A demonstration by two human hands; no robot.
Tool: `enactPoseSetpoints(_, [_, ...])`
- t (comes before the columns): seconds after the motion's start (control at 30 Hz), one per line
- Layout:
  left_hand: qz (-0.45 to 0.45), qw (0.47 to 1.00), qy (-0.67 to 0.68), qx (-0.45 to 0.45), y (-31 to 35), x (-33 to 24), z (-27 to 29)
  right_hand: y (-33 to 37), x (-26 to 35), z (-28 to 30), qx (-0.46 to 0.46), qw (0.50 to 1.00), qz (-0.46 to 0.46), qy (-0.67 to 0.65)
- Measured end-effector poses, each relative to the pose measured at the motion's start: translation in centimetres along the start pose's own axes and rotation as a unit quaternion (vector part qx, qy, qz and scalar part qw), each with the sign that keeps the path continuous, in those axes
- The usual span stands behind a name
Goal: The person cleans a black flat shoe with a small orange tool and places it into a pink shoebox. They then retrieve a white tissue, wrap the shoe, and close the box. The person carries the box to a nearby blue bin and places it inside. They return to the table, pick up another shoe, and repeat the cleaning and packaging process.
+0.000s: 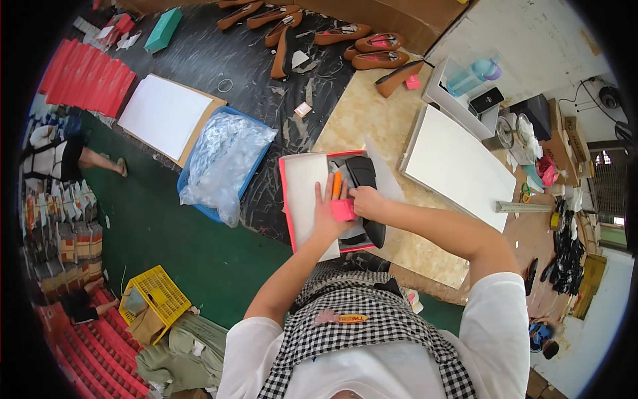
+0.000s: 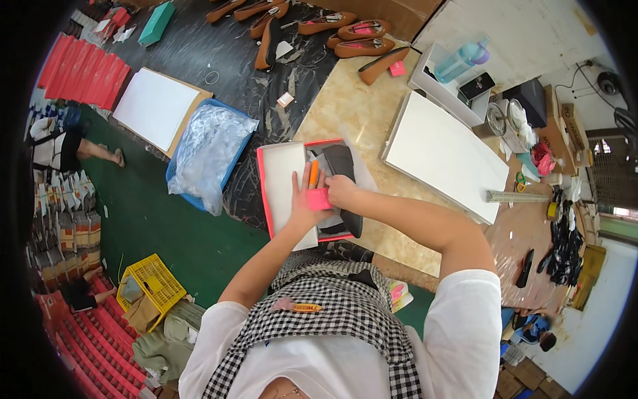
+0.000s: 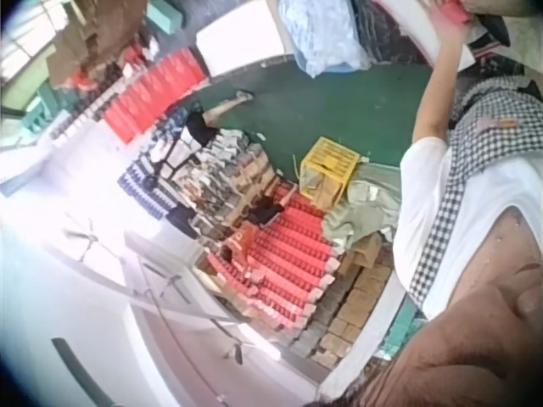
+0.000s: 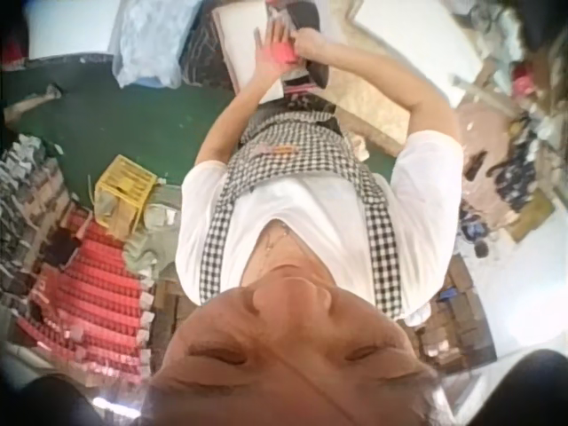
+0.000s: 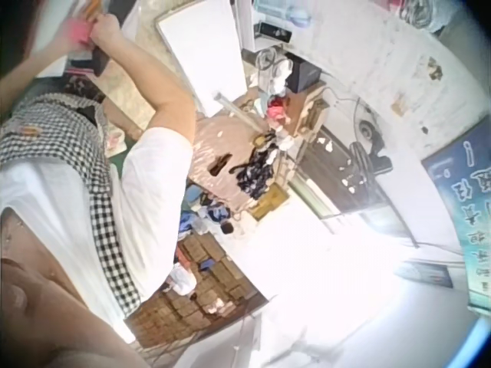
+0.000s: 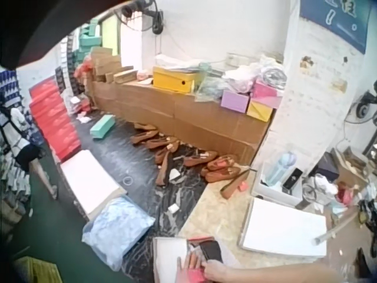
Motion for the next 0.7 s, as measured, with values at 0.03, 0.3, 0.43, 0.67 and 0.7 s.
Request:
enactPoseSetpoints(0.03, [0.020,0.999,-0.027,0.024,0.1,0.3,0.0,-1.0,0.1,-0.7,0.019,1.000,0.000,0.002])
enactPoseSetpoints(0.3, [0.029,0.999,0.018,0.016,4.0,3.8,6.2,-0.1,-0.6,-1.7,-0.072,0.962,-0.101,-0.242])
enactPoseSetpoints(0.43, [0.117,0.951,0.109,-0.264,7.1,16.6,15.9,11.6,-2.9,5.9,-0.327,0.836,-0.119,-0.425])
enactPoseSetpoints(0.67, [0.320,0.934,0.159,0.003,5.4,38.8,7.8,18.1,-3.3,-0.3,-0.446,0.579,-0.362,-0.579])
enactPoseSetpoints(0.7, [0.293,0.944,0.127,0.084,3.4,37.8,6.2,18.2,-2.8,-0.7,-0.425,0.591,-0.365,-0.580])
Point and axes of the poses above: each hand's wrist, its own y-axis away from the middle knuckle, its own z-axis out of the back of the hand, x = y × z, the point moved 8 cm from there along -y, towards the middle knuckle, and after that the axes turned 13 degrees about x, right-handed, at the moved point
